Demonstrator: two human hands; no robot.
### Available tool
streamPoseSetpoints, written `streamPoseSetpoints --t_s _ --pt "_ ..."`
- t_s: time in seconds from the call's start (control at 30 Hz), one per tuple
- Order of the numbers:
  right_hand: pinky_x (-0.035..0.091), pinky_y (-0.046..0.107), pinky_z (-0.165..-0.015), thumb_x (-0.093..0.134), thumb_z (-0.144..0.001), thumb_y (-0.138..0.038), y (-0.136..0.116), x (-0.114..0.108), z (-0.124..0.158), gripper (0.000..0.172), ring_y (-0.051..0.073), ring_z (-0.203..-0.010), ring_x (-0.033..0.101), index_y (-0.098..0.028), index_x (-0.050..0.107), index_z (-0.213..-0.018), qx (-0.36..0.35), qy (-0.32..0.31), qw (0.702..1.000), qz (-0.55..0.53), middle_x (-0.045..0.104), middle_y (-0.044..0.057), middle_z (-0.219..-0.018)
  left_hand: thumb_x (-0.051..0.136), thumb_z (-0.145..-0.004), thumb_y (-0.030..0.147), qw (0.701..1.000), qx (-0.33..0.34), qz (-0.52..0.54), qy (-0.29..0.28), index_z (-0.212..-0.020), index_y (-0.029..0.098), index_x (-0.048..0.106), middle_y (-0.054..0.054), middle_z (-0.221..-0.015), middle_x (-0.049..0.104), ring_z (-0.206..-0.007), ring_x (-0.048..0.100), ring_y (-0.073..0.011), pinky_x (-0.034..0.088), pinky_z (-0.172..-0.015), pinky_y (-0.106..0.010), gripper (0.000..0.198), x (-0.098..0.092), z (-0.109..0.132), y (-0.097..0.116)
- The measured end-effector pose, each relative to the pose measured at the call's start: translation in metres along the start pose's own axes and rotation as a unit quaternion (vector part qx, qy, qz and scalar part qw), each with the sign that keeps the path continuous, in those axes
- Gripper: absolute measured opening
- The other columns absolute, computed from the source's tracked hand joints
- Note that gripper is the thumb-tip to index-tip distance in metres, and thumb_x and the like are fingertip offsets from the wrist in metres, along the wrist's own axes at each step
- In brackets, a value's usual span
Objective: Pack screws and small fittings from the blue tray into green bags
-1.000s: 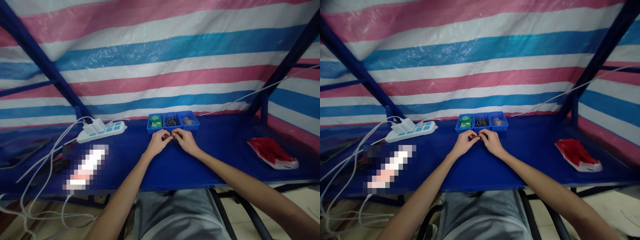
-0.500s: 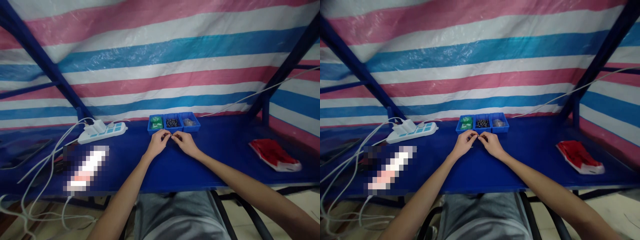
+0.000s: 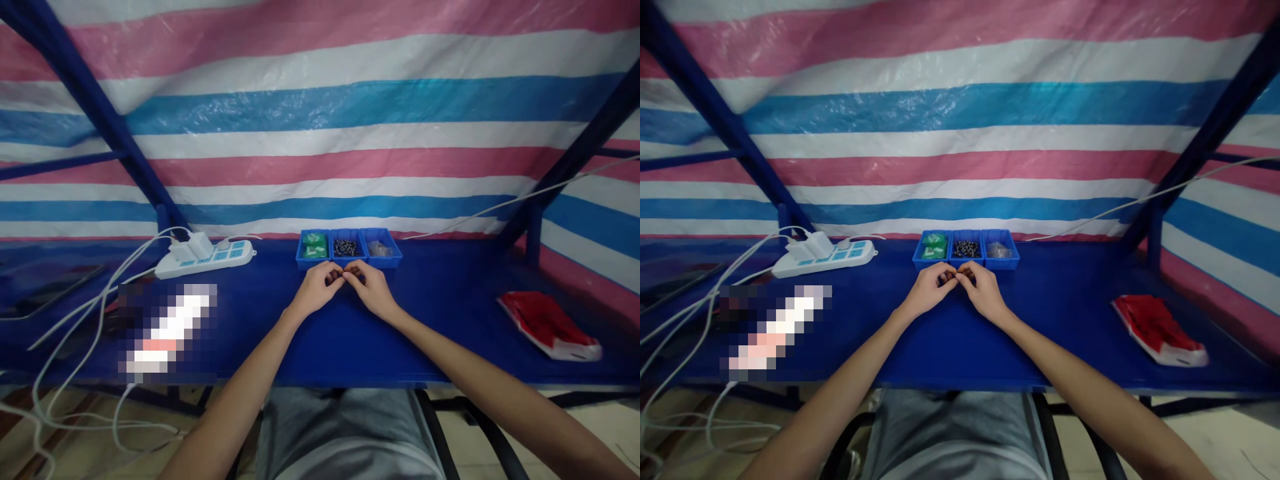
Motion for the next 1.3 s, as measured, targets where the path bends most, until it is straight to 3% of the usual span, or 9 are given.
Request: streamPoseSetpoints --t_s 0.33,0.57,0.77,0.87,0.93,1.03,1.1,1.23,1.3 --pt "0.049 0.028 -0.065 0.058 -0.09 -0.032 0.0 0.002 0.001 0.013 0.019 -0.074 0.066 -0.02 0.064 -0.09 0.013 -0.009 1.0 -0.016 0.07 0.004 -0.082 0.061 -0.089 0.023 1.0 -0.005 0.001 -0.015 -0.091 0.019 0.068 0.0 -0.08 0.058 -0.068 0.055 -0.0113 0.043 -0.066 -0.025 0.009 -0.002 0.001 -0.001" --pt "0.042 0.027 -0.059 0.062 -0.086 -0.034 0.01 -0.002 -0.003 0.016 0.014 -0.059 0.055 -0.019 0.066 -0.084 0.044 0.001 0.999 -0.024 0.062 -0.001 -0.066 0.065 -0.088 0.027 1.0 0.001 0.008 -0.014 -0.093 0.019 0.071 0.0 -0.08 0.059 -0.066 0.054 -0.0104 0.044 -0.066 -0.024 0.011 -0.001 0.001 0.0" --pt "0.042 0.025 -0.049 0.066 -0.082 -0.04 0.024 -0.006 -0.009 0.023 0.013 -0.052 0.055 -0.017 0.065 -0.087 0.102 0.0 0.986 -0.132 0.061 -0.001 -0.063 0.063 -0.089 0.024 1.0 0.0 -0.01 0.004 -0.095 0.019 0.069 0.001 -0.079 0.061 -0.067 0.055 -0.0104 0.045 -0.066 -0.024 0.009 -0.004 0.0 0.001" --pt "0.042 0.024 -0.046 0.069 -0.078 -0.04 0.025 -0.012 -0.013 0.028 0.016 -0.056 0.063 -0.016 0.067 -0.091 0.124 0.031 0.975 -0.184 0.068 0.005 -0.071 0.059 -0.092 0.023 0.999 -0.01 -0.022 0.032 -0.096 0.019 0.068 0.0 -0.08 0.062 -0.068 0.057 -0.0108 0.045 -0.068 -0.024 0.01 -0.008 -0.001 -0.001" --pt "0.044 0.024 -0.047 0.07 -0.078 -0.041 0.022 -0.017 -0.016 0.034 0.019 -0.068 0.069 -0.015 0.068 -0.1 0.134 0.046 0.965 -0.221 0.073 0.01 -0.087 0.058 -0.092 0.022 0.998 -0.012 -0.03 0.045 -0.097 0.019 0.067 0.0 -0.081 0.062 -0.07 0.058 -0.0114 0.046 -0.069 -0.024 0.011 -0.01 -0.001 -0.002" --pt "0.047 0.024 -0.05 0.069 -0.079 -0.041 0.016 -0.02 -0.02 0.051 0.023 -0.085 0.072 -0.021 0.061 -0.126 0.14 0.021 0.954 -0.264 0.068 0.015 -0.122 0.056 -0.093 0.021 0.997 -0.013 -0.047 0.063 -0.098 0.019 0.067 -0.001 -0.082 0.062 -0.072 0.058 -0.0122 0.046 -0.07 -0.024 0.011 -0.013 -0.002 -0.005" --pt "0.046 0.023 -0.049 0.067 -0.081 -0.04 0.014 -0.021 -0.021 0.057 0.022 -0.085 0.072 -0.024 0.055 -0.135 0.133 0.005 0.957 -0.257 0.065 0.014 -0.129 0.056 -0.092 0.021 0.996 -0.015 -0.06 0.069 -0.098 0.019 0.066 -0.001 -0.082 0.062 -0.071 0.057 -0.012 0.046 -0.071 -0.025 0.012 -0.015 -0.002 -0.007" --pt "0.045 0.025 -0.05 0.06 -0.087 -0.034 0.015 -0.02 -0.016 0.031 0.018 -0.069 0.068 -0.018 0.065 -0.113 0.1 0.002 0.986 -0.134 0.072 0.009 -0.097 0.054 -0.092 0.019 0.994 -0.017 -0.084 0.061 -0.099 0.02 0.066 -0.001 -0.084 0.063 -0.072 0.057 -0.0125 0.047 -0.073 -0.026 0.013 -0.015 -0.001 -0.009" --pt "0.049 0.028 -0.06 0.056 -0.09 -0.028 0.012 -0.011 -0.01 0.019 0.016 -0.067 0.065 -0.017 0.069 -0.099 0.061 -0.043 0.996 -0.05 0.071 0.005 -0.084 0.054 -0.092 0.02 0.994 -0.026 -0.097 0.052 -0.099 0.02 0.066 -0.002 -0.084 0.063 -0.073 0.058 -0.0134 0.047 -0.073 -0.026 0.014 -0.016 -0.001 -0.01"
Point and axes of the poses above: each hand's wrist, its own z-axis away from the middle knuckle, its own x-axis out of the palm, y = z × x, the point moved 5 cm from there along -z, towards the middle knuckle
